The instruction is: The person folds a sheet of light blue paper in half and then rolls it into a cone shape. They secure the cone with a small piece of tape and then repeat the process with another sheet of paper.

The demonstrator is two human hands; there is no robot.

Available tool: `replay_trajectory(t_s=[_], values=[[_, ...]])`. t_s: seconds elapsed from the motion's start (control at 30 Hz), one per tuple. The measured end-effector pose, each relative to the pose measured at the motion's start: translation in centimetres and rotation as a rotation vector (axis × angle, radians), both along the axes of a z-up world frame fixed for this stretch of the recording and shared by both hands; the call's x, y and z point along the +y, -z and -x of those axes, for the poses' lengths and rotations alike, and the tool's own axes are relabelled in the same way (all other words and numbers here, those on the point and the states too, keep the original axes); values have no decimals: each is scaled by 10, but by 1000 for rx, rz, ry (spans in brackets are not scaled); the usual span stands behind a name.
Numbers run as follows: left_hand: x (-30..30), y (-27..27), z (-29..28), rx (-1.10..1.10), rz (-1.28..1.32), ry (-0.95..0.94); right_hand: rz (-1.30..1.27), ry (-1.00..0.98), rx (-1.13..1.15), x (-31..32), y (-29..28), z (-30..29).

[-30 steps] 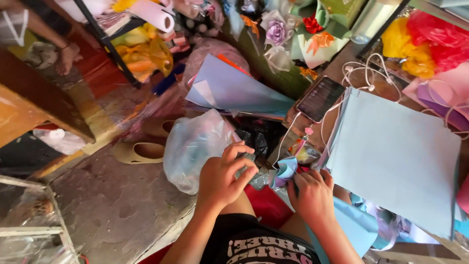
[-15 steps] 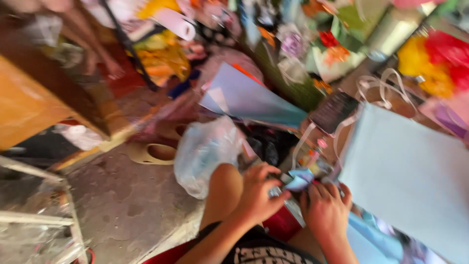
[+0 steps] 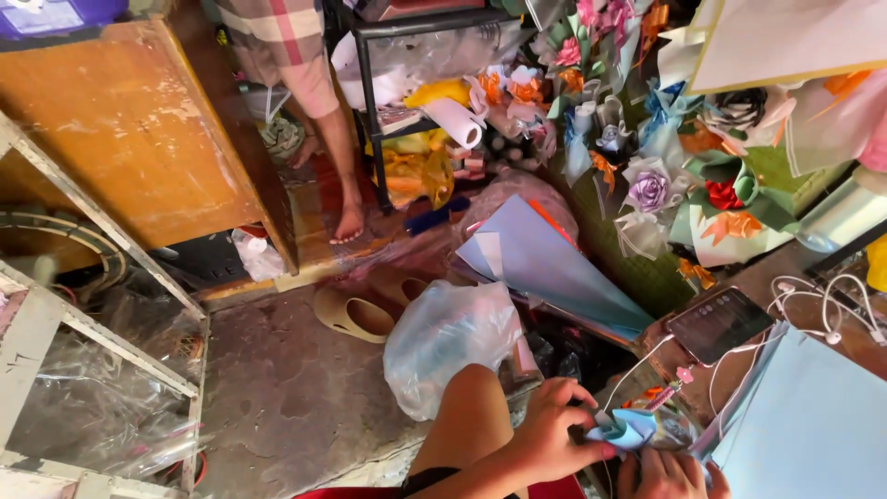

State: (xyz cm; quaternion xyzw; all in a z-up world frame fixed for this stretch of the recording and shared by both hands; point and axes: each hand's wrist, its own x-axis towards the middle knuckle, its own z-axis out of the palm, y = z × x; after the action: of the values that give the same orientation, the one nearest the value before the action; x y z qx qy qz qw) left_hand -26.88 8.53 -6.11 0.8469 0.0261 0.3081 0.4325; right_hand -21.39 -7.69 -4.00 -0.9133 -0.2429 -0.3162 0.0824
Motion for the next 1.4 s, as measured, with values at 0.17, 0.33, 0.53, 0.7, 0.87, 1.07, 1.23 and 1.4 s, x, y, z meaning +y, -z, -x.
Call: replay_trajectory(t_s=[0.17,0.33,0.53,0.7,0.87,1.07,1.23,1.4], values=[[-4,-7,7,-24,2,-44,41,-11,48,-5,13,-9],[4,-3,1,51,66,72,-73,-90,-89,5,1,-7],[0,-6,13,-48,40,177,41,-172,-78,-9,-35,17],[14,-55,23,51,11,163,12,-270,30,-8,-34,19],[32,-96,31,13,8,124,48,-275,50,-11,-23,16],[31,-85,23,41,-225,180,84,-314,46,-6,-18,20],[29,-79,19,70,-228,157,95,-326,36,-8,-12,21],[31,-65,9,262,-107,118,124,-348,-17,-3,-10,23]])
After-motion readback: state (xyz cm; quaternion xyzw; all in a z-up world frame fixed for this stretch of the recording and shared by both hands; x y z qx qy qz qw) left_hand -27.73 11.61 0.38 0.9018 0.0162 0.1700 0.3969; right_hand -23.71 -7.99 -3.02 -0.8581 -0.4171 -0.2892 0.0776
